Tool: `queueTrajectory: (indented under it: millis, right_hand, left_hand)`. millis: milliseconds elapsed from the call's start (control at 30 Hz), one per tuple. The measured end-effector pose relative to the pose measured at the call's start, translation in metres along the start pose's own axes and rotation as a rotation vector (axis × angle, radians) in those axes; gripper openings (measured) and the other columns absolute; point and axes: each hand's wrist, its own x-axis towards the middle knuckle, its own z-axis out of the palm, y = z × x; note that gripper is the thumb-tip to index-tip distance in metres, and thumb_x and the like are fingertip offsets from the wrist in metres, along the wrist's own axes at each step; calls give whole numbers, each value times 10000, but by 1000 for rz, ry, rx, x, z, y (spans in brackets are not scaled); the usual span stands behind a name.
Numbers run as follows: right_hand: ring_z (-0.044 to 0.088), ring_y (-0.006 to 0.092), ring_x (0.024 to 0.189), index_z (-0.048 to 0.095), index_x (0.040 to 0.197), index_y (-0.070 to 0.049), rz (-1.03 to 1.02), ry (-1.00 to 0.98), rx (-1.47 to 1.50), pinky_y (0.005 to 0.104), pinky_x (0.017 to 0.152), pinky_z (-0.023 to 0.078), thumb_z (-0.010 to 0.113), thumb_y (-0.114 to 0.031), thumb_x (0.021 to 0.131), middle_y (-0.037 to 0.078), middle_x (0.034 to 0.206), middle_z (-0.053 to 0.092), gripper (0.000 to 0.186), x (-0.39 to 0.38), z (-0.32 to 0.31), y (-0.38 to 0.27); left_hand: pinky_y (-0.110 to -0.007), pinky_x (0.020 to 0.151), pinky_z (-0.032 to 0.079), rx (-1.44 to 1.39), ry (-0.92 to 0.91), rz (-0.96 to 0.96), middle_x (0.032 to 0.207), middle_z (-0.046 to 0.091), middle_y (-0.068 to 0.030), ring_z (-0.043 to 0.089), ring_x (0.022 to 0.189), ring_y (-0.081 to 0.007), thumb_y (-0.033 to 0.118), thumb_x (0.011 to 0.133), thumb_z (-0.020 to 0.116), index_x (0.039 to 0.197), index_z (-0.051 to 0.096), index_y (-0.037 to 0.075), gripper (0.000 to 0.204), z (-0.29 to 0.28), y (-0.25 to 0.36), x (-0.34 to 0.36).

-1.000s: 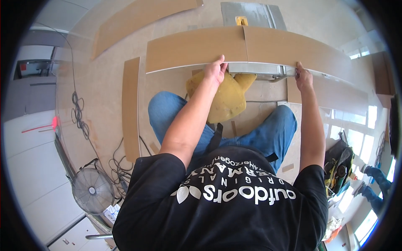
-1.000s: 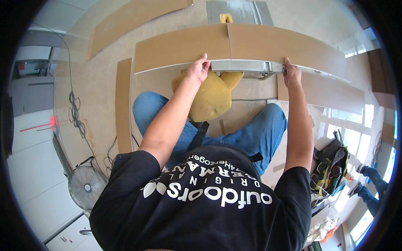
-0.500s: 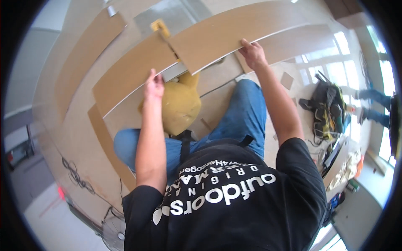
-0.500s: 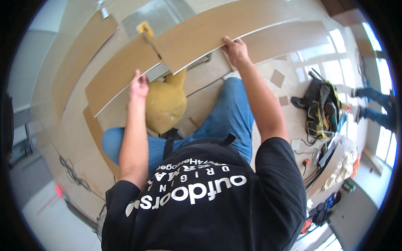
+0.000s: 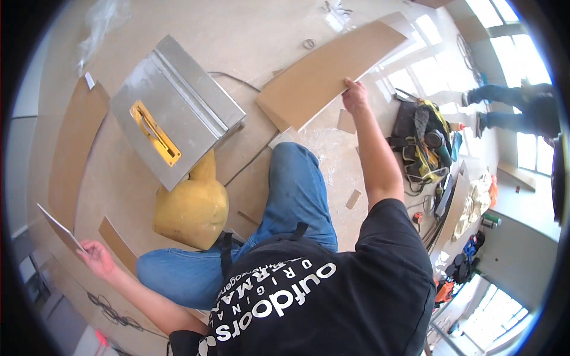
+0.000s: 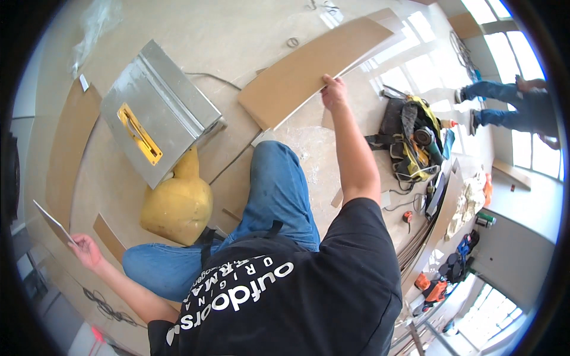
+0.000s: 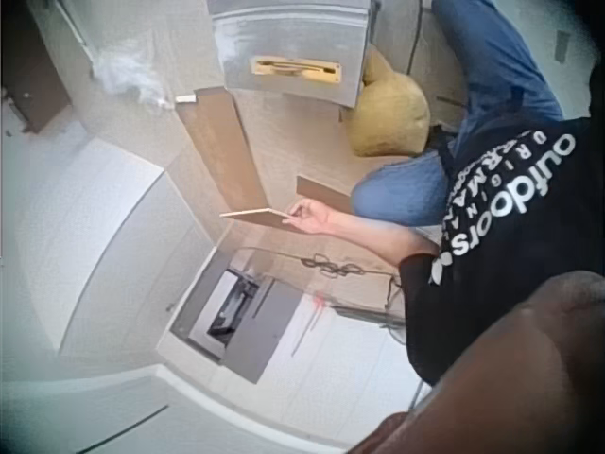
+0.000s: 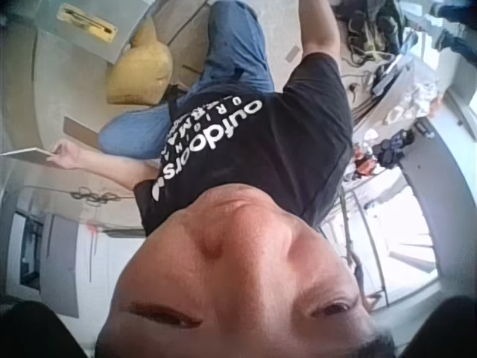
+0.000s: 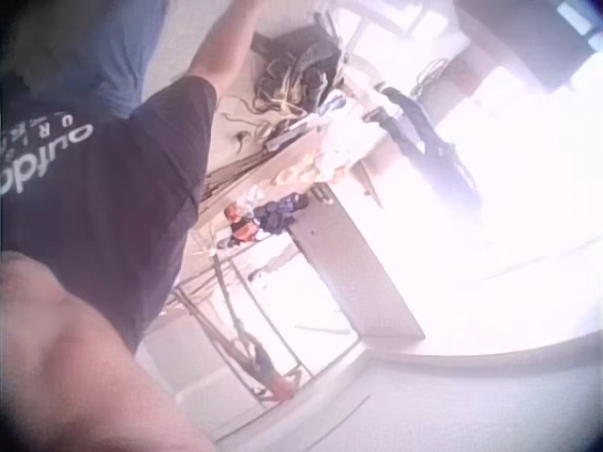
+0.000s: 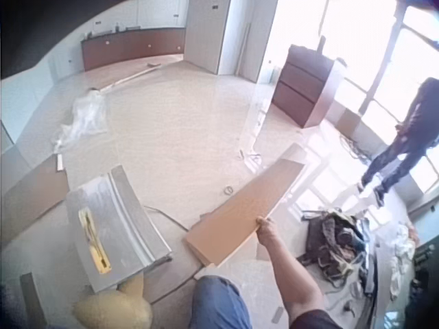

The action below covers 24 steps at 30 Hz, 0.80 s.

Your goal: The person marks a floor plank with a pencil and square, then uses a table saw to cut the plank before moving it to another part of the room.

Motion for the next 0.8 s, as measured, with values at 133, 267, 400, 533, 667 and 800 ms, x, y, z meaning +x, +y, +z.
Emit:
queueTrajectory:
  millis: [133, 267, 400, 533, 667, 800]
  right_hand:
    - [637, 245, 829, 571, 1052, -8, 106, 186, -187, 353, 697, 539, 600, 4, 884, 104, 946, 638, 171, 67, -26, 35]
    - [637, 222, 744, 634, 956, -55, 256, 238, -800, 367, 634, 528, 682, -184, 786, 100, 787, 649, 219, 104, -60, 62]
    - [492, 350, 1114, 551, 1214, -66, -68, -89, -2196, 432, 921, 417, 546, -326, 918, 198, 1214, 496, 394, 132, 28, 79]
    - [472, 421, 1237, 528, 1318, -66, -944, -288, -1387, 465, 1034, 392, 548, -396, 963, 253, 1367, 480, 485, 147, 287, 127]
    - [524, 373, 1194, 521, 1317, -61, -659, -1129, -1011, 436, 1011, 419, 555, -346, 971, 202, 1287, 567, 449, 88, 537, 187]
    - [542, 316, 1118, 588, 1220, 64, -436, -1200, -1967, 378, 998, 374, 346, -796, 849, 202, 1154, 627, 967, 98, 603, 245]
  left_hand:
    - [-244, 665, 506, 210, 91, 138, 987, 606, -108, 592, 864, -188, 110, 924, 629, 1080, 557, -34, 224, -34, 48, -53]
    - [-214, 652, 480, 113, 43, -178, 890, 629, -99, 586, 790, -177, 163, 941, 625, 1036, 586, -42, 229, -97, 65, -92]
    - [-199, 578, 473, 155, 455, 299, 840, 638, -108, 573, 740, -133, 170, 955, 610, 978, 607, -36, 207, -33, 24, -120]
    - [-206, 595, 483, 142, 366, 221, 815, 637, -97, 566, 702, -122, 156, 960, 602, 942, 613, -15, 171, -25, 43, -171]
    - [-215, 600, 480, 460, 720, 439, 748, 598, -46, 542, 666, -112, 167, 952, 625, 886, 628, 27, 155, -58, 75, -243]
    - [-245, 673, 456, 846, 877, 544, 872, 606, 18, 552, 782, -92, 157, 905, 689, 955, 640, 75, 107, -15, 33, -232]
